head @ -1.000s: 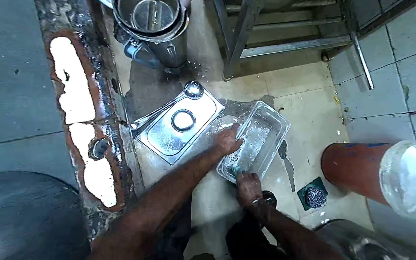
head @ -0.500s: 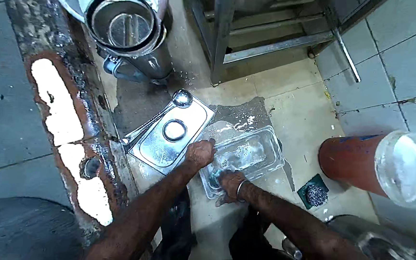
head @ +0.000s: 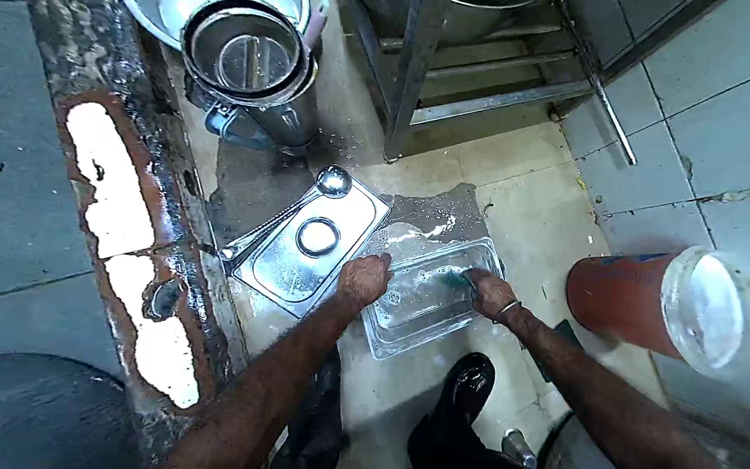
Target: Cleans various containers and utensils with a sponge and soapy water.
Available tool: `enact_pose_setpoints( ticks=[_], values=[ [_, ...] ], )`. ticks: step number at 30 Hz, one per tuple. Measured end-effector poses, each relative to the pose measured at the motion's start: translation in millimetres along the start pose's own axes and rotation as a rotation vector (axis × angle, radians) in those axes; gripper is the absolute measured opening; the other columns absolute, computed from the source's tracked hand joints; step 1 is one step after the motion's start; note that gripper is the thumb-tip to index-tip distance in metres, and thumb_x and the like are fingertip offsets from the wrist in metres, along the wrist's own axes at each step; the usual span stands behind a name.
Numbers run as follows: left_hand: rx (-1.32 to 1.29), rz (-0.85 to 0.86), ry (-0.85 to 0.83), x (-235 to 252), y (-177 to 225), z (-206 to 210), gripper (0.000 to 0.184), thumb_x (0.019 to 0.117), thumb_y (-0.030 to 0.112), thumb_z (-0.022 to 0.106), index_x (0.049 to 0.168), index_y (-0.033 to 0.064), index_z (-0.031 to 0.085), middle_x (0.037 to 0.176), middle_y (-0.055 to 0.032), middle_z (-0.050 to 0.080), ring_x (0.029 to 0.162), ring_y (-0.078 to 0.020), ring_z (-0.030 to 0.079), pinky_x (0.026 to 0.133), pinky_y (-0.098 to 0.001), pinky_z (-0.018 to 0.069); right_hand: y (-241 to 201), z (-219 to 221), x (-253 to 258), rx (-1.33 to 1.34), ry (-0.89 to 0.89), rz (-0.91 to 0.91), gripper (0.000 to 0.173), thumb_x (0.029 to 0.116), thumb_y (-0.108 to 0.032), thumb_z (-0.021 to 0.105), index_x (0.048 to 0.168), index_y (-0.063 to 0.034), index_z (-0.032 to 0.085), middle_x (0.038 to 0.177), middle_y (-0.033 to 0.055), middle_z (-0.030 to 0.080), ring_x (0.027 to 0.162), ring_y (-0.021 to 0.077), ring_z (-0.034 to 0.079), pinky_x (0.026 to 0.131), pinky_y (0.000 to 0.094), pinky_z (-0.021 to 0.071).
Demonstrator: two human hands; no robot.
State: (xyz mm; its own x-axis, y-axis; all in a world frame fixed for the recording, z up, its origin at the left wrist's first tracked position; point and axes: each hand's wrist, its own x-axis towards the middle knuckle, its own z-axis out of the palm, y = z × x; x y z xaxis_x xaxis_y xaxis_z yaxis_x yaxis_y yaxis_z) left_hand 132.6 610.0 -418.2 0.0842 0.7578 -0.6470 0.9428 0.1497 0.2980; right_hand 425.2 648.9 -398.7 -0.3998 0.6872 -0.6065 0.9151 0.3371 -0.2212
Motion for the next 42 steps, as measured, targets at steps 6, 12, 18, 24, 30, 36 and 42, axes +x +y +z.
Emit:
enact_pose_setpoints(
  ticks=[6,12,18,24,30,36,42],
  values=[
    [0.024,-0.026,-0.024,2.4,2.0,-1.6,0.036,0.1053,0.04,0.053,0.125,0.0118,0.064,0.114,-0.0144,0.071,0.107,-0.034,0.069,0.086,-0.0545,0.0557,-38.2,27.7,6.3,-0.039,-0.218,0.21,0.07,0.1049,-0.042,0.053,0.16,-0.0047,0.033,0.17,0.0178,0.024,0.155,0.0367,0.028,0.118,0.0597,0.036],
    [0.03,-0.005,-0.014,5.0,2.8,1.1,0.034,0.1065,0.038,0.051,0.124,0.0121,0.064,0.113,-0.0144,0.071,0.104,-0.0343,0.07,0.085,-0.0544,0.0562,-41.4,34.7,34.0,-0.004,-0.123,0.359,0.104,0.0898,-0.05,0.074,0.161,0.0043,0.02,0.17,0.026,0.014,0.155,0.0426,0.024,0.119,0.0565,0.036],
    [0.003,-0.011,-0.004,5.4,2.1,3.6,0.034,0.1068,0.035,0.05,0.127,0.0099,0.063,0.112,-0.0163,0.071,0.104,-0.036,0.07,0.086,-0.0555,0.0558,-60.2,26.1,67.3,0.085,-0.061,0.237,0.111,0.0817,-0.05,0.08,0.161,0.0028,0.023,0.169,0.0277,0.014,0.158,0.0438,0.014,0.127,0.0557,0.0198],
    [0.017,-0.078,-0.029,3.4,7.7,1.5,0.035,0.1069,0.036,0.049,0.127,0.0105,0.061,0.113,-0.0166,0.07,0.106,-0.0367,0.07,0.087,-0.0555,0.0564,-133.8,60.8,42.2,0.093,-0.194,-0.081,0.086,0.0844,-0.032,0.077,0.158,-0.0092,0.04,0.171,0.0144,0.022,0.158,0.0372,0.018,0.123,0.0604,0.0261],
    [0.021,-0.112,-0.045,1.2,11.2,-0.7,0.036,0.1068,0.038,0.049,0.128,0.0123,0.061,0.115,-0.0159,0.07,0.109,-0.0354,0.069,0.088,-0.0553,0.0557,-147.5,60.6,35.8,0.057,-0.361,-0.22,0.08,0.0871,-0.021,0.074,0.158,-0.0075,0.04,0.172,0.0125,0.021,0.158,0.0358,0.017,0.123,0.0587,0.0263],
    [0.033,-0.1,-0.047,3.2,9.9,-0.6,0.038,0.1074,0.039,0.046,0.132,0.0128,0.059,0.117,-0.0156,0.07,0.111,-0.0351,0.069,0.089,-0.0549,0.0556,-126.4,38.8,16.9,-0.043,-0.528,-0.151,0.048,0.1048,-0.038,0.05,0.137,-0.0048,0.063,0.165,0.0132,0.035,0.151,0.0372,0.034,0.113,0.0656,0.0368],
    [0.01,-0.048,-0.048,1.1,5.2,-1.3,0.037,0.1082,0.039,0.045,0.128,0.0111,0.061,0.115,-0.0157,0.07,0.109,-0.0352,0.069,0.089,-0.0539,0.0555,-65.6,8.6,21.8,-0.105,-0.405,0.269,0.09,0.0904,-0.056,0.068,0.152,0.0055,0.043,0.167,0.0285,0.022,0.151,0.048,0.028,0.12,0.0671,0.024]
  ],
)
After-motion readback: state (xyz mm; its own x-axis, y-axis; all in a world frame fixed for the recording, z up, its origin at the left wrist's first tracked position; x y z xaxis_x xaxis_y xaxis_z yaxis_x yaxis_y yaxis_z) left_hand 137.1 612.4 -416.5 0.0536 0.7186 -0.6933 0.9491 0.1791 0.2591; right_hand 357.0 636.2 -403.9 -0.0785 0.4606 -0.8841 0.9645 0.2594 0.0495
